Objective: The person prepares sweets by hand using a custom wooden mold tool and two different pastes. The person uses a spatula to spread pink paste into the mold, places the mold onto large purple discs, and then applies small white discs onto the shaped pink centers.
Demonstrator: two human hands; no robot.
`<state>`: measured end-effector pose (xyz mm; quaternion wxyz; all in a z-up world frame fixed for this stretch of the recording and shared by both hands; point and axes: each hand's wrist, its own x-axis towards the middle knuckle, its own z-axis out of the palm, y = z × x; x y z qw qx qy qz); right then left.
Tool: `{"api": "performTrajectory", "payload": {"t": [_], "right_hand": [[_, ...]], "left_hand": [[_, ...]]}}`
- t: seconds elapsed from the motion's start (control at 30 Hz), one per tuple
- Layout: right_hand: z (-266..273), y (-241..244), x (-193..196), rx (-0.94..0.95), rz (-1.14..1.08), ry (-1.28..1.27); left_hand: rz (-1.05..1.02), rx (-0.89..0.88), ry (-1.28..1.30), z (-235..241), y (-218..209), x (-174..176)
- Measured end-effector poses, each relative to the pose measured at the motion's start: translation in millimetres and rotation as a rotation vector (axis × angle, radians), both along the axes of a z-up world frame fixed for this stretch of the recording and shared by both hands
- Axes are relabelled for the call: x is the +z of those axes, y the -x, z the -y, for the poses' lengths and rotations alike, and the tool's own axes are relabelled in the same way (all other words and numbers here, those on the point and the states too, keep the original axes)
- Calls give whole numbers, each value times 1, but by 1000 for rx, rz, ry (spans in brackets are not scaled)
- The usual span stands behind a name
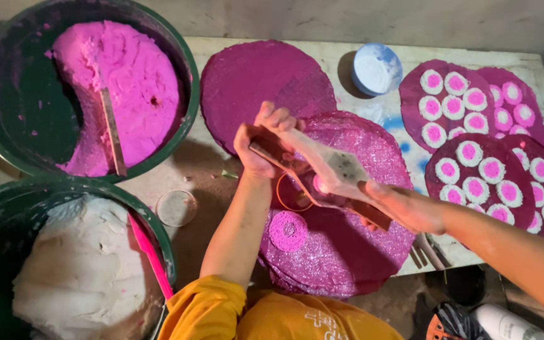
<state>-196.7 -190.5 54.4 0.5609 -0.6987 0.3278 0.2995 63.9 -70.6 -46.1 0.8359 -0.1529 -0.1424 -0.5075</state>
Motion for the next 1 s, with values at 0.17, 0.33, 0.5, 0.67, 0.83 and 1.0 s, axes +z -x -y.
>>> {"api": "performTrajectory", "payload": {"t": [0.17,0.33,0.5,0.67,0.83,1.0], "right_hand": [[-16,-22,-14,28,80,70],[-25,-22,-20,-46,46,4],[-22,-10,-11,-46,-36,155],[-18,-8,-10,-42,52,345],[-36,-26,-23,-80,164,363],[-48,-33,-25,-58,192,248]], "left_hand": [[55,36,66,-5,-26,-28],[9,19,58,-11,-24,-44],[-65,-36,53,12,1,-62],[-16,-21,6,33,-1,-51],[118,9,18,30,-32,-35],[138,44,-37,4,-36,-41]]}}
